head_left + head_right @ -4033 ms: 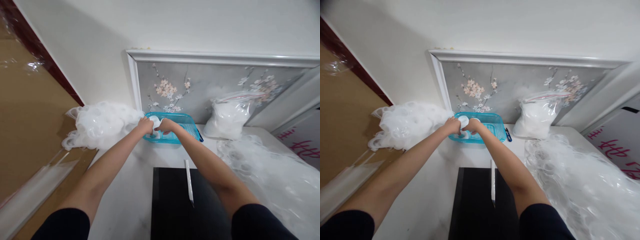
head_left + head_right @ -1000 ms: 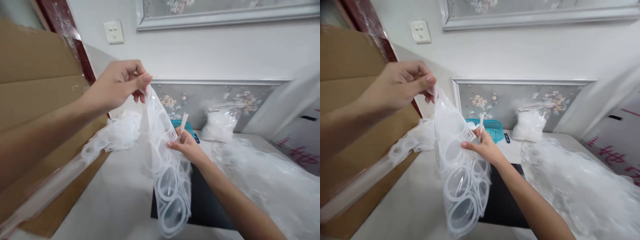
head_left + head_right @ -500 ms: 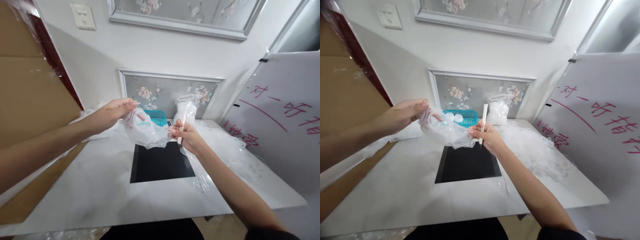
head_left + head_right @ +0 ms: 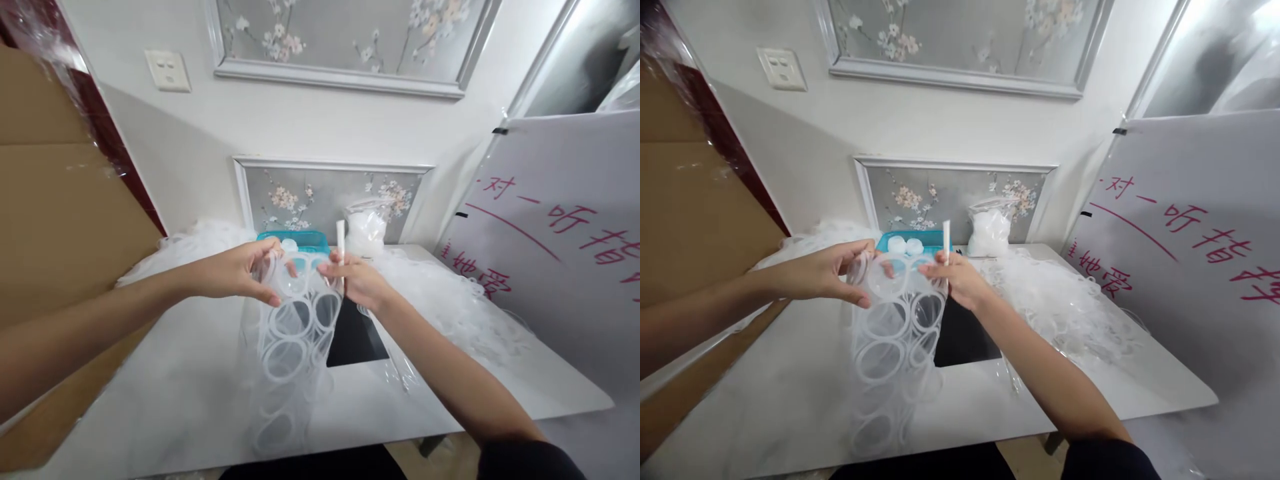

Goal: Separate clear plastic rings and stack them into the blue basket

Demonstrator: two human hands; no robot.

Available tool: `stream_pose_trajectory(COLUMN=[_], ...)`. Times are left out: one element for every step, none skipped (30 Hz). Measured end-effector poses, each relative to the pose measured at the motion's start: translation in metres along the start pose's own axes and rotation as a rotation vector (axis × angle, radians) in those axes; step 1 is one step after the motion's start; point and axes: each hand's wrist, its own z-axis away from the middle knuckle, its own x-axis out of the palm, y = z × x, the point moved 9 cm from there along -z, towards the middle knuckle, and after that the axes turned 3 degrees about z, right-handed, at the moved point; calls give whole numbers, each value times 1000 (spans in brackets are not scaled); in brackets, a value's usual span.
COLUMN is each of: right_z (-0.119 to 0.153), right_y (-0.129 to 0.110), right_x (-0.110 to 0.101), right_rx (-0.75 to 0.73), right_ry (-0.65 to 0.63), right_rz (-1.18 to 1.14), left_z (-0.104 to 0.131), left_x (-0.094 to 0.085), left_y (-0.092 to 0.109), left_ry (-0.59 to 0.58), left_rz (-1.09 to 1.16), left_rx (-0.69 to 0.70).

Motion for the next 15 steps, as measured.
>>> stream_pose_trajectory(right_z=[0, 2, 4, 7, 11, 15, 19, 24, 28, 32, 36, 40, 43, 46, 48], right_y=[-15, -31, -46, -60, -73, -84, -95, -103, -111, -117, -121, -125, -128, -131, -133], right_x=[-4, -6, -7, -7, -6, -5, -3, 0, 2, 5, 8, 12, 15, 18, 19], right_rx=[-84, -160, -222, -272, -314, -354, -390, -424, -455, -481, -505, -527, -546, -562, -572], right_ry=[31, 52, 62, 68, 73, 84, 96, 110, 124, 131, 130, 123, 113, 104, 100], right_rz=[10, 21, 33, 54, 86, 128, 179, 231, 277, 315, 344, 361, 372, 379, 387], left_z=[2, 3, 4, 5, 5, 5, 4, 2, 0, -3, -6, -10, -13, -16, -19], left_x=[-4, -9, -14, -20, -24, -27, -28, -28, -25, -19, -12, -3, 7, 18, 29], left_y=[-8, -15, -23, -30, -36, -42, -48, -54, -61, -68, -74, -79, -83, -86, -88], left_ry=[14, 42, 78, 121, 164, 202, 232, 252, 255, 235, 198, 153, 105, 61, 24], left_rz=[-7, -16, -24, -23, -14, 1, 14, 17, 2, -29, -70, -109, -137, -144, -130], left_rx=[-17, -29, -39, -42, -40, -39, -47, -67, -97, -130, -159, -174, -172, -156, -135])
